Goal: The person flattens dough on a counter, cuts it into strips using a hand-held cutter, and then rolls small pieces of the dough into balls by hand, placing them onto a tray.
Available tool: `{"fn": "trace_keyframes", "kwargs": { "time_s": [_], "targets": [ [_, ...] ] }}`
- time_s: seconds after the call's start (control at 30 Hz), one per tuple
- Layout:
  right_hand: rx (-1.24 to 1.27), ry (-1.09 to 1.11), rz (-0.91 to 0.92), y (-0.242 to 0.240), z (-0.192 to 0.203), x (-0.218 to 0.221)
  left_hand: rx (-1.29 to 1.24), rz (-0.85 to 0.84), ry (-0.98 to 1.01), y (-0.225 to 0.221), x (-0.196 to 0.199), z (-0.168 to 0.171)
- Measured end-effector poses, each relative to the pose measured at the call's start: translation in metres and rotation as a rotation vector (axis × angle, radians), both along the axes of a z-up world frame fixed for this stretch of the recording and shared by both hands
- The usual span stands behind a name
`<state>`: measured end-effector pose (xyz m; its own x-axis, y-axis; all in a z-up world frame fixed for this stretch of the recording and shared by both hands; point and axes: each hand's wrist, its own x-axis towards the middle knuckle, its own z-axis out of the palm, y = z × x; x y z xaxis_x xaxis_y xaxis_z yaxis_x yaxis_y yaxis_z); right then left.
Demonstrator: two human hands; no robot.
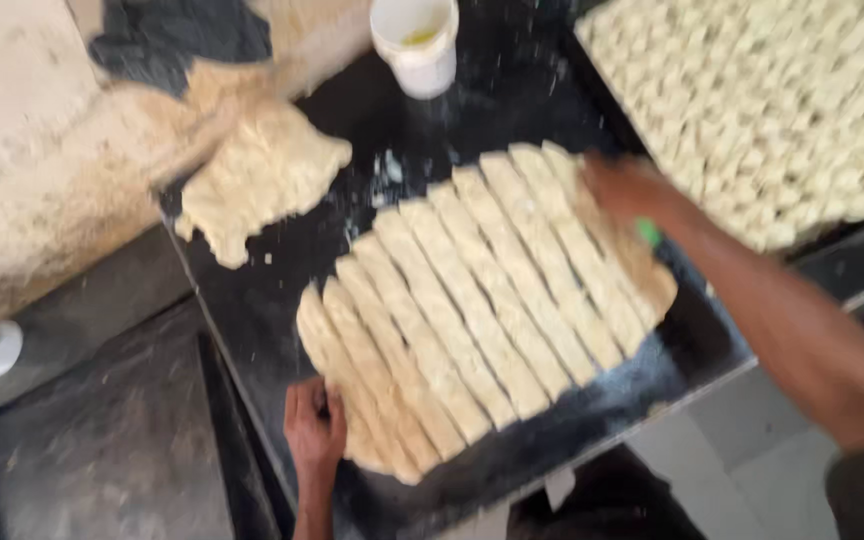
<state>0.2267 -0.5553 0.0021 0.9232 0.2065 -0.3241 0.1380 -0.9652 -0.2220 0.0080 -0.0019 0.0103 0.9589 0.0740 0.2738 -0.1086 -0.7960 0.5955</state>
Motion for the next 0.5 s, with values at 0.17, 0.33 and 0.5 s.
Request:
{"fn": "trace_keyframes", "kwargs": {
  "time_s": [0.17,0.33,0.5],
  "targets": [
    [-0.088,-0.432,-0.271,0.022,-0.007,-0.094,-0.096,0.009,0.002,-0.005,0.001,0.002],
    [-0.155,-0.172,-0.226,0.007,0.010,-0.136,-0.109,-0.038,-0.034,-0.003,-0.006,0.009],
    [-0.122,-0.274,-0.202,0.031,0.048,-0.159,-0.107,-0.049,-0.039,0.000,-0.007,0.006]
  ]
}}
